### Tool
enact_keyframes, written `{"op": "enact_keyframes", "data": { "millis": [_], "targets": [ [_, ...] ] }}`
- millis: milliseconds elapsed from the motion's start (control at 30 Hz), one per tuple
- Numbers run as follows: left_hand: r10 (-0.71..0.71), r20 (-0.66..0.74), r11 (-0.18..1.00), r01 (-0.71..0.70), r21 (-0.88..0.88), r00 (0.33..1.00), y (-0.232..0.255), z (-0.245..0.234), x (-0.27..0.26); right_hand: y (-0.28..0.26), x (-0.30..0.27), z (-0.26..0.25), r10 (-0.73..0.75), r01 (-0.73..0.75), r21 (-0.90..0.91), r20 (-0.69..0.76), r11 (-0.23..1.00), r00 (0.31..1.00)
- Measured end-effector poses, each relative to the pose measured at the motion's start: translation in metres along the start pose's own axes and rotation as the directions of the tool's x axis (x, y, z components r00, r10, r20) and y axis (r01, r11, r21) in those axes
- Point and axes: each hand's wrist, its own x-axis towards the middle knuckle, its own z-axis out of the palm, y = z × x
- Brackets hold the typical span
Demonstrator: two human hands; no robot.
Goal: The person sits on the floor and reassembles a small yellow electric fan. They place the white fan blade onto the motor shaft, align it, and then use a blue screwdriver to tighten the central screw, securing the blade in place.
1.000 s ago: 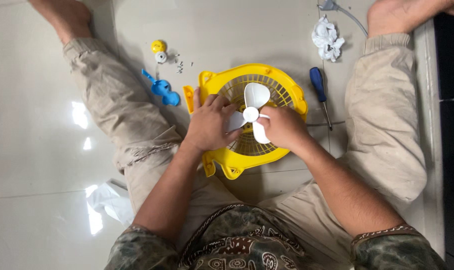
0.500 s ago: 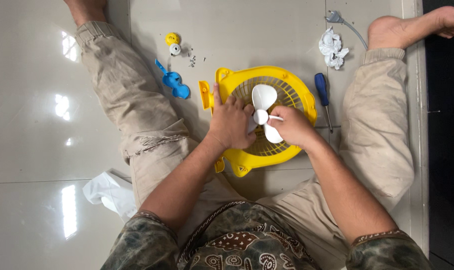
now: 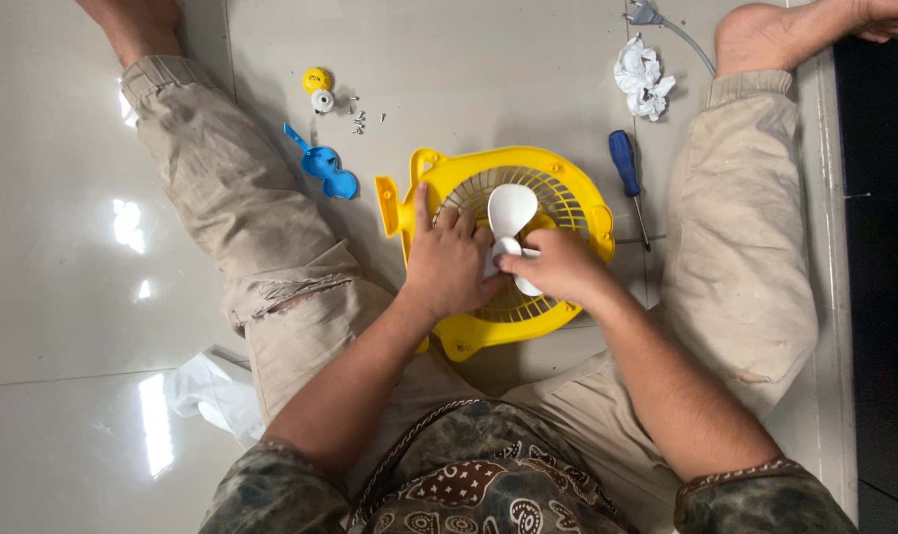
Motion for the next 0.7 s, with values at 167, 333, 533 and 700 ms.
{"op": "enact_keyframes", "data": {
  "millis": [167, 333, 533, 700],
  "targets": [
    [0.039, -0.156, 0.982, -0.067, -0.179, 0.987, -0.006, 0.000, -0.022, 0.002, -0.013, 0.006, -0.009, 0.008, -0.054, -0.010, 0.998, 1.000],
    [-0.321, -0.559, 0.896, 0.054, -0.441, 0.765, -0.041, -0.002, -0.032, 0.008, -0.009, 0.002, 0.007, -0.007, 0.009, 0.050, 1.000, 0.999],
    [-0.537, 0.244, 0.170, 0.387, -0.906, 0.808, -0.092, 0.005, -0.011, -0.006, 0.002, -0.016, 0.035, -0.024, -0.099, 0.109, 0.995, 0.993],
    [-0.589, -0.277, 0.419, -0.005, -0.908, 0.759, -0.059, 0.018, -0.032, -0.019, 0.014, -0.042, -0.147, 0.169, -0.205, 0.117, 0.964, 0.982]
  ]
}}
